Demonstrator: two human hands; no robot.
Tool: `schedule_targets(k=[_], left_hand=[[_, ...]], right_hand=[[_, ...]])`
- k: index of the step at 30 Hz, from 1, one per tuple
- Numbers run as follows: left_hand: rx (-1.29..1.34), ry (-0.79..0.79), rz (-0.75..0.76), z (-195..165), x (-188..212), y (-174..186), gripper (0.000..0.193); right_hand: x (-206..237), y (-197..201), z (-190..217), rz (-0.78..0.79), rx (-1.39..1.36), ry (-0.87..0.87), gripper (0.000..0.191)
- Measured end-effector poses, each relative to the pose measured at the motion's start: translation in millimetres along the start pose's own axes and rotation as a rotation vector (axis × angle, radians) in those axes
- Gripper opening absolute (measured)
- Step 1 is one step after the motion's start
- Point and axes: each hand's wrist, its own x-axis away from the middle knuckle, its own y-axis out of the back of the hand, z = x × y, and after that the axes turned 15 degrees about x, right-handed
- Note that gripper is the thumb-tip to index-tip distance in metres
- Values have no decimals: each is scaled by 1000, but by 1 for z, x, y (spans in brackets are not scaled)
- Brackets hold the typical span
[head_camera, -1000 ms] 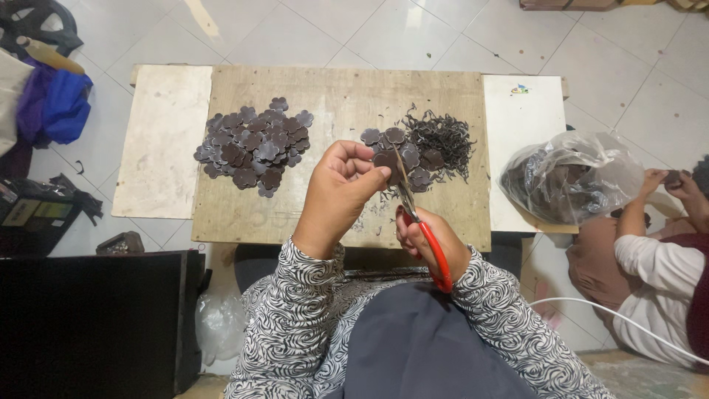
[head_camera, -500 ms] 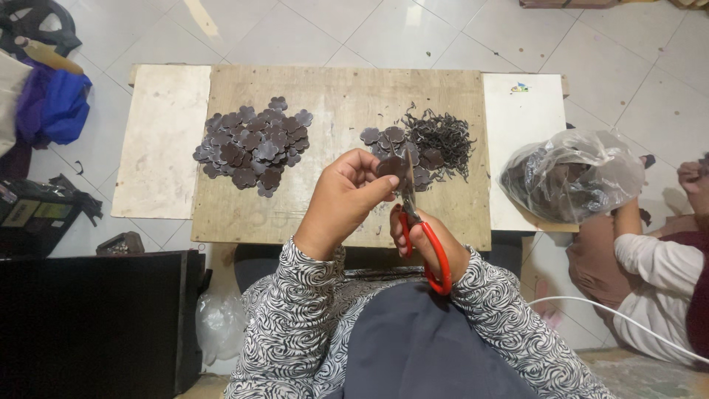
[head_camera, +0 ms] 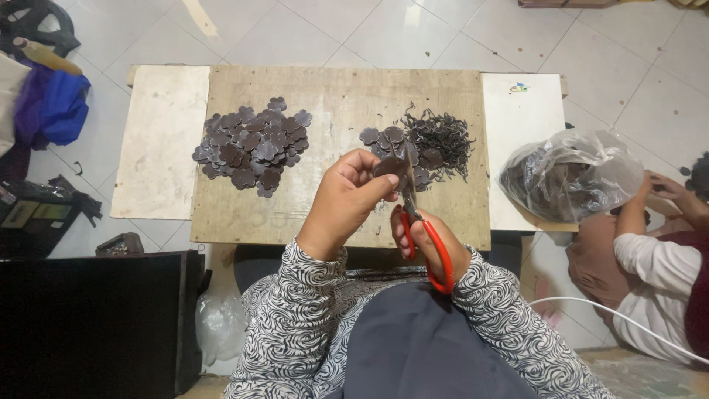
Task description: The person sits at a low table and trims the edges of dark flower-shaped fabric pieces with red-handled scissors, one piece at a time. They place trimmed pieces on a growing pile on the board and drop cut scraps onto a scrap pile, occasionally gathering pieces by hand.
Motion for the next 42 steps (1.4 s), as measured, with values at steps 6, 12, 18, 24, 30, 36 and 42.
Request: schedule_targets(k=[6,12,18,24,30,36,42], left_hand=[[-32,-18,-11,1,1,-2,12],[8,35,-31,-1,2,-4,12],[-16,58,-34,-7,2,-7,12],[-14,67,-14,-5,0,-10,10],[-20,71,-5,-1,-2,-6,10],[6,57,-16,6,-4,-4,12],[25,58,-14,12,-5,-2,13]], right_hand=[[1,1,6,52,47,45,71],[-1,-2,16,68,97,67,76],[-2,-2,11,32,69,49,69],[-3,0,7,10,85,77,67],[-2,-2,1,-56,77,67,63],[-3,-7,-11,-143,22,28,57],[-4,-9,-18,-175,-44,13,52]])
